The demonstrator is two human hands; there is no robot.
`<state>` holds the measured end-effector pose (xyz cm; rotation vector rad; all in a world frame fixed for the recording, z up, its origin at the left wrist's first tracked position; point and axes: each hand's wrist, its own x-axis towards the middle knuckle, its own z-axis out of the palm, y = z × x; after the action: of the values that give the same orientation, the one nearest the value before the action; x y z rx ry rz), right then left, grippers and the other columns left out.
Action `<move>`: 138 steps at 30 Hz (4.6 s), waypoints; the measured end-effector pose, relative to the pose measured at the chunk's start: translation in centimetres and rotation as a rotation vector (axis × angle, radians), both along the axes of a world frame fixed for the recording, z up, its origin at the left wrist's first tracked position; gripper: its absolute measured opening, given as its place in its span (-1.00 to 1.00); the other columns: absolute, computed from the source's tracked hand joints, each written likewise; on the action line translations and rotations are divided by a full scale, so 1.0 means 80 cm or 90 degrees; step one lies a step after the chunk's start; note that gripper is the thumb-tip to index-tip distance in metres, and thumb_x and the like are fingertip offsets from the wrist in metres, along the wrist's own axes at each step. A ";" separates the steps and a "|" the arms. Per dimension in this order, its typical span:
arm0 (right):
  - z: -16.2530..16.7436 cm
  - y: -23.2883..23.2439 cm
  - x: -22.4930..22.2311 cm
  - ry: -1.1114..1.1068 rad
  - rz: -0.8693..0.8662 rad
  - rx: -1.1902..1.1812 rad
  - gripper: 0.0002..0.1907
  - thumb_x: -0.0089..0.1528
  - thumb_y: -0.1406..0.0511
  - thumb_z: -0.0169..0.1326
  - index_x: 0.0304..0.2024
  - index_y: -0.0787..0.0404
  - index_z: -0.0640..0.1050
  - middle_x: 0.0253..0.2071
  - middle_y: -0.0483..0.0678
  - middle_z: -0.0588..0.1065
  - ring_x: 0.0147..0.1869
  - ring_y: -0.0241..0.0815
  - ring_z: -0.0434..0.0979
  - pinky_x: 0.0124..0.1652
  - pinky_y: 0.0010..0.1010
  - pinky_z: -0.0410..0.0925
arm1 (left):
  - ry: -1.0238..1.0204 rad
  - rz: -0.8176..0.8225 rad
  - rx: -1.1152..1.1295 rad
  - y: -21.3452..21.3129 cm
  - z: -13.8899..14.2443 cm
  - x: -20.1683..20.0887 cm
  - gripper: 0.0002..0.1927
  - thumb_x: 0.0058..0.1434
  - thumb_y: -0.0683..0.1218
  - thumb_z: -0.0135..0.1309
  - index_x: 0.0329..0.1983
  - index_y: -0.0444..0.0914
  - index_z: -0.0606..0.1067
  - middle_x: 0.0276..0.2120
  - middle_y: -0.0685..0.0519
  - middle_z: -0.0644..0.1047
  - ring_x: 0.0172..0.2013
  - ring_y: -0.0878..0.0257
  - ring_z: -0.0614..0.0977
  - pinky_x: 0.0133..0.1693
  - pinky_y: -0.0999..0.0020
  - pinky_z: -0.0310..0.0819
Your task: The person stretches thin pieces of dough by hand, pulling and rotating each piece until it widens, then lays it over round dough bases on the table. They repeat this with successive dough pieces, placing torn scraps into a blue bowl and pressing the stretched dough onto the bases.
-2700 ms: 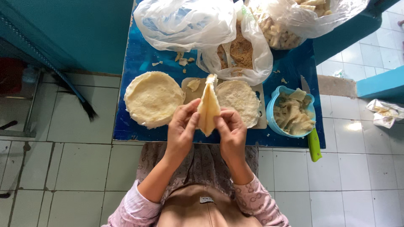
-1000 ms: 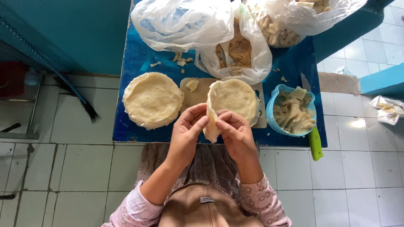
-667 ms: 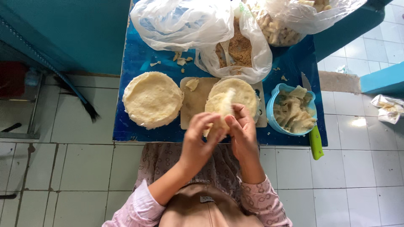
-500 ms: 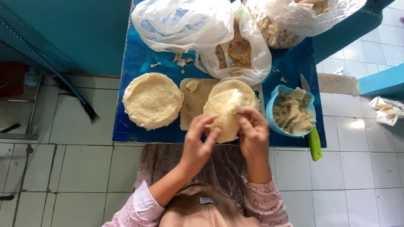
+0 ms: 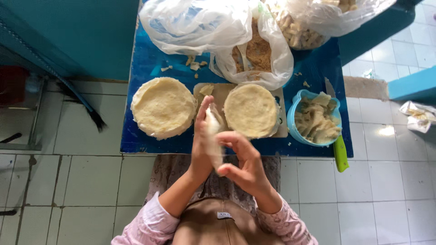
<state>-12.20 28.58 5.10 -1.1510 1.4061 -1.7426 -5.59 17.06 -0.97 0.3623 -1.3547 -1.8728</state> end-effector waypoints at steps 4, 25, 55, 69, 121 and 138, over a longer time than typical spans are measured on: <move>-0.022 0.010 -0.002 -0.106 -0.196 0.111 -0.70 0.29 0.38 0.25 0.03 0.40 0.54 -0.17 -0.05 0.52 -0.13 -0.34 0.47 -0.16 -0.54 0.35 | -0.065 0.127 -0.349 -0.001 0.009 -0.007 -0.38 0.64 0.16 -0.38 0.60 -0.27 0.03 0.56 -0.11 0.14 0.57 0.00 0.19 0.57 0.11 0.02; -0.047 -0.007 -0.015 -0.122 -0.140 0.051 -0.86 0.31 0.43 0.18 -0.14 0.41 0.50 0.02 -0.05 0.44 0.05 -0.30 0.48 0.05 -0.50 0.37 | 0.053 -0.234 0.144 0.016 0.004 0.007 -0.18 0.52 0.36 -0.43 0.65 -0.15 -0.18 0.64 0.01 -0.15 0.59 0.12 -0.07 0.50 0.26 -0.24; -0.025 -0.022 0.001 0.092 -0.221 0.143 -0.88 0.24 0.40 0.21 -0.23 0.34 0.53 -0.21 -0.09 0.48 -0.16 -0.35 0.47 -0.10 -0.58 0.38 | -0.135 -0.089 0.155 0.024 -0.003 0.049 -0.49 0.50 0.02 -0.22 0.33 -0.41 0.37 0.15 -0.02 0.54 0.13 0.34 0.53 0.16 0.47 0.39; -0.058 -0.008 -0.005 -0.217 -0.202 0.160 -0.95 0.27 0.44 0.12 -0.24 0.35 0.55 -0.27 -0.11 0.55 -0.23 -0.40 0.49 -0.20 -0.56 0.37 | -0.201 -0.053 0.183 0.004 -0.010 0.045 -0.62 0.48 -0.10 0.01 0.16 -0.50 0.56 -0.11 -0.06 0.63 -0.17 0.33 0.59 -0.14 0.40 0.51; 0.051 0.008 -0.083 -0.370 0.077 0.116 -0.76 0.21 0.48 0.20 -0.08 0.38 0.51 -0.23 -0.02 0.54 -0.21 -0.27 0.56 -0.25 -0.48 0.44 | 0.167 -0.600 0.671 -0.060 -0.030 0.015 -0.26 0.55 0.33 -0.05 0.33 -0.44 0.41 0.15 -0.21 0.53 0.06 0.06 0.60 0.12 0.12 0.49; -0.018 -0.187 -0.100 -0.150 0.238 0.221 -0.76 0.36 0.31 0.20 -0.03 0.29 0.45 -0.25 -0.17 0.47 -0.22 -0.41 0.40 -0.29 -0.61 0.27 | -0.208 -0.049 0.082 -0.181 0.038 0.117 -0.80 0.43 -0.09 -0.01 -0.08 -0.30 0.53 -0.28 0.11 0.61 -0.32 0.44 0.59 -0.28 0.53 0.53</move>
<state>-20.17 13.59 3.69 -0.9149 1.1996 -1.2662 3.78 2.61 2.05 0.7165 -1.4789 -2.0336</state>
